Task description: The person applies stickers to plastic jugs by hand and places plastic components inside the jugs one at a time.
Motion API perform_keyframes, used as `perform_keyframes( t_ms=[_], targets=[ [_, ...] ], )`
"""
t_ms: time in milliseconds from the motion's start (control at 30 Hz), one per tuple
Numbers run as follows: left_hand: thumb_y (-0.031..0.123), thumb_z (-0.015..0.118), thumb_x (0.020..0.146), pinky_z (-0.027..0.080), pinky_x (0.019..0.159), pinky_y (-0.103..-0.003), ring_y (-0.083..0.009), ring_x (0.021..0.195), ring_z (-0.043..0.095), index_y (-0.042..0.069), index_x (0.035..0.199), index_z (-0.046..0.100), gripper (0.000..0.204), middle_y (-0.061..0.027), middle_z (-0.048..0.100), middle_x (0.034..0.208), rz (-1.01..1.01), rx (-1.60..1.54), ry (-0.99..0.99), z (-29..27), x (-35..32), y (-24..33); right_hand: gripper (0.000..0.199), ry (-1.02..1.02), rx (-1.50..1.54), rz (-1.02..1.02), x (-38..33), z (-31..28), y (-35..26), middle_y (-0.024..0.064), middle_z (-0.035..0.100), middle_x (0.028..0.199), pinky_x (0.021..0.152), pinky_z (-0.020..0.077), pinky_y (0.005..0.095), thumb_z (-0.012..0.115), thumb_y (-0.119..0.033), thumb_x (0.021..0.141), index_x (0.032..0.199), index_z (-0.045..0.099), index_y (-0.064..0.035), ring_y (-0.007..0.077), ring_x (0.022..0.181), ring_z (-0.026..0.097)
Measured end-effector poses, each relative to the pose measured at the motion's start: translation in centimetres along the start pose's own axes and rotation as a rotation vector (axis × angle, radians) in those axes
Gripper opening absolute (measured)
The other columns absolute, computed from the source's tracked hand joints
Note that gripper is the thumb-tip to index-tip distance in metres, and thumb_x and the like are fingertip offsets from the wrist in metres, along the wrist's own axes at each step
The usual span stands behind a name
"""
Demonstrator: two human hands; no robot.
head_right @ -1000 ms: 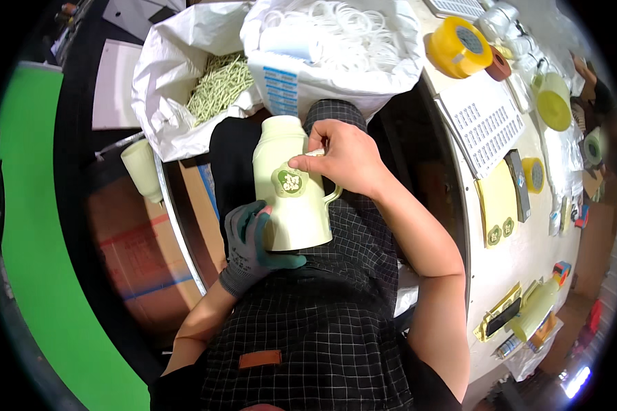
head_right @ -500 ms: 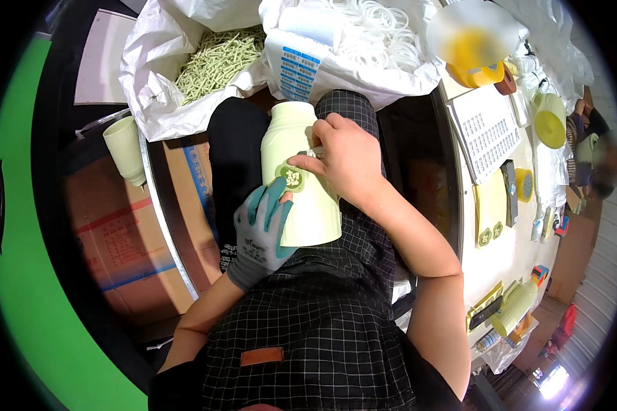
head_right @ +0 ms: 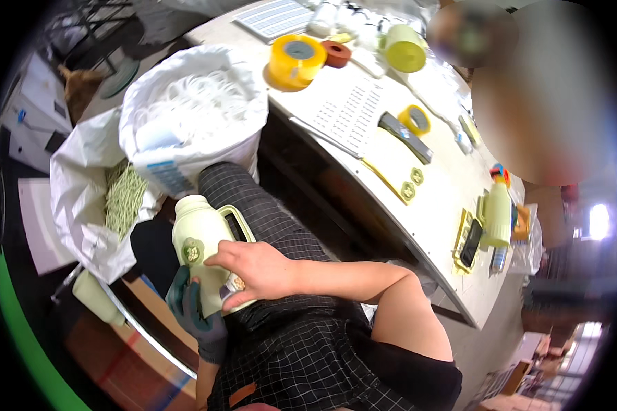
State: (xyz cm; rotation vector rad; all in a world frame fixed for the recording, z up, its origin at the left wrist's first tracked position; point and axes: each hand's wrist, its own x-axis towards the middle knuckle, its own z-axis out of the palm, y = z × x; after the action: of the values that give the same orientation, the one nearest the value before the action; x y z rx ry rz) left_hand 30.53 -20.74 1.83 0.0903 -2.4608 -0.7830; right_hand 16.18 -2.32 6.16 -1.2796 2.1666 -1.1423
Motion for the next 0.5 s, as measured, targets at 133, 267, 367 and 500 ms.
perform_keyframes(
  t_ms=[133,267,367,500],
  targets=[
    [0.02,0.076,0.093,0.05,0.105,-0.05,-0.0411,0.123,0.063,0.005,0.133,0.064,0.045,-0.0219,0.064,0.14,0.084,-0.108,-0.008,0.5,3.4,2.7,0.082,0.126,-0.175,-0.084,-3.1,-4.9,-3.1,0.0088,0.057,0.103,0.071,0.0564,0.0405,0.087,-0.041,0.075,0.144,0.058,-0.0082,0.0306,0.087,0.066],
    [0.027,0.083,0.088,0.049,0.109,-0.051,-0.0413,0.131,0.059,0.007,0.146,0.055,0.068,-0.021,0.059,0.147,0.115,-0.223,-0.053,1.8,7.4,6.8,0.052,0.397,-0.566,-0.226,-5.9,-6.9,-1.5,0.0043,0.054,0.085,0.058,0.0546,0.0366,0.075,-0.015,0.081,0.132,0.068,-0.0066,0.0228,0.071,0.064],
    [0.039,0.078,0.095,0.048,0.11,-0.051,-0.0415,0.134,0.054,0.003,0.149,0.05,0.07,-0.0231,0.052,0.151,0.228,-0.168,-0.045,2.6,7.0,7.0,0.05,0.536,-0.759,-0.088,-8.9,-11.1,1.2,0.0032,0.054,0.079,0.056,0.0533,0.0369,0.075,-0.014,0.078,0.128,0.072,-0.0131,0.0228,0.064,0.062],
    [0.034,0.075,0.099,0.052,0.103,-0.046,-0.0379,0.13,0.056,0.003,0.146,0.051,0.062,-0.0208,0.05,0.15,0.19,-0.193,-0.152,3.4,4.9,5.2,0.052,0.872,-1.13,0.098,-14.4,-20.7,8.3,0.013,0.069,0.092,0.063,0.0565,0.0428,0.081,-0.003,0.074,0.124,0.072,-0.0118,0.0321,0.079,0.071]
  ],
)
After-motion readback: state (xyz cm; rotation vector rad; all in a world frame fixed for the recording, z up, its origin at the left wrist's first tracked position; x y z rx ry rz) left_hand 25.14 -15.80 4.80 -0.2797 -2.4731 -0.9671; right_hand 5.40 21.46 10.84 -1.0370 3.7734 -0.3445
